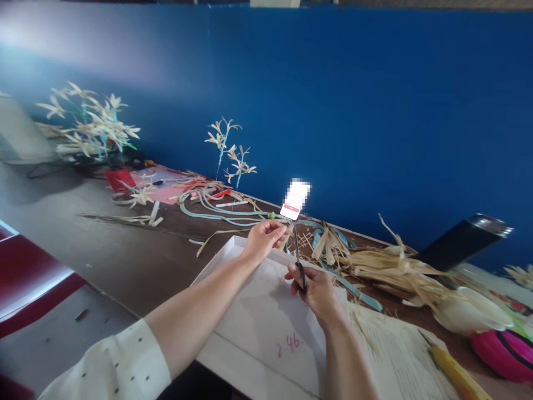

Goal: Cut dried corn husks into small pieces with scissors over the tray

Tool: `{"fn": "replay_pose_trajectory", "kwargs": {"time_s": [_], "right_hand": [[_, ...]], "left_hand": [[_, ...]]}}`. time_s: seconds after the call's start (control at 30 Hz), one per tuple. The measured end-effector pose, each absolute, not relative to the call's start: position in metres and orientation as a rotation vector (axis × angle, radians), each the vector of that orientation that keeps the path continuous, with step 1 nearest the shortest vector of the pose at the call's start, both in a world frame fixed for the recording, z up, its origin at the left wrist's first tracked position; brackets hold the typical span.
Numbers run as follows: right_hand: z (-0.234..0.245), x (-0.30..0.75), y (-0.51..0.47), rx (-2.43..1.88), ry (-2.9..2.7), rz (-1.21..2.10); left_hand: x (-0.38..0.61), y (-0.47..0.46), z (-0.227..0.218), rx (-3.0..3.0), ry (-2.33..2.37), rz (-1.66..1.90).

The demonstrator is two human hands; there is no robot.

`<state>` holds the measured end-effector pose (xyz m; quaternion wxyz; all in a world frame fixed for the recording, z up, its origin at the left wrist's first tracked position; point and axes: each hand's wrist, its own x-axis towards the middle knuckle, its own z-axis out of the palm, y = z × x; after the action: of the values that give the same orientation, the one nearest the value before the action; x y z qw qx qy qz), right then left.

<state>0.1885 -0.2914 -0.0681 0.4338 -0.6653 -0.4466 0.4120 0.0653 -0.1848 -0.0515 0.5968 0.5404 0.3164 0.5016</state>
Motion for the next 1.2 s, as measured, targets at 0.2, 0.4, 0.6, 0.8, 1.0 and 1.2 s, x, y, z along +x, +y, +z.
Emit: {"fn": "replay_pose_trajectory", "kwargs": {"time_s": [0.2, 0.4, 0.6, 0.8, 1.0, 1.2], "right_hand": [[-0.077, 0.196, -0.287, -1.483, -0.822, 0.945], [-0.072, 0.196, -0.286, -1.181, -0.663, 0.947], [-0.067, 0.192, -0.286, -1.149, -0.614, 0.939], [-0.068, 0.192, -0.286, -1.203, -0.634, 0.938], [-0.073, 0.194, -0.286, -1.263, -0.693, 0.924], [-0.073, 0.190, -0.286, -1.250, -0.747, 0.922]], "left_hand": [[0.065, -0.185, -0.051, 1.265, 0.664, 1.119], [0.063, -0.190, -0.050, 1.395, 0.590, 0.969], [0.064, -0.197, -0.052, 1.492, 0.599, 0.853], [0.068, -0.199, -0.057, 1.496, 0.563, 0.760], [0.073, -0.200, -0.062, 1.349, 0.583, 0.809], [0.077, -0.203, -0.061, 1.251, 0.582, 0.833]]}}
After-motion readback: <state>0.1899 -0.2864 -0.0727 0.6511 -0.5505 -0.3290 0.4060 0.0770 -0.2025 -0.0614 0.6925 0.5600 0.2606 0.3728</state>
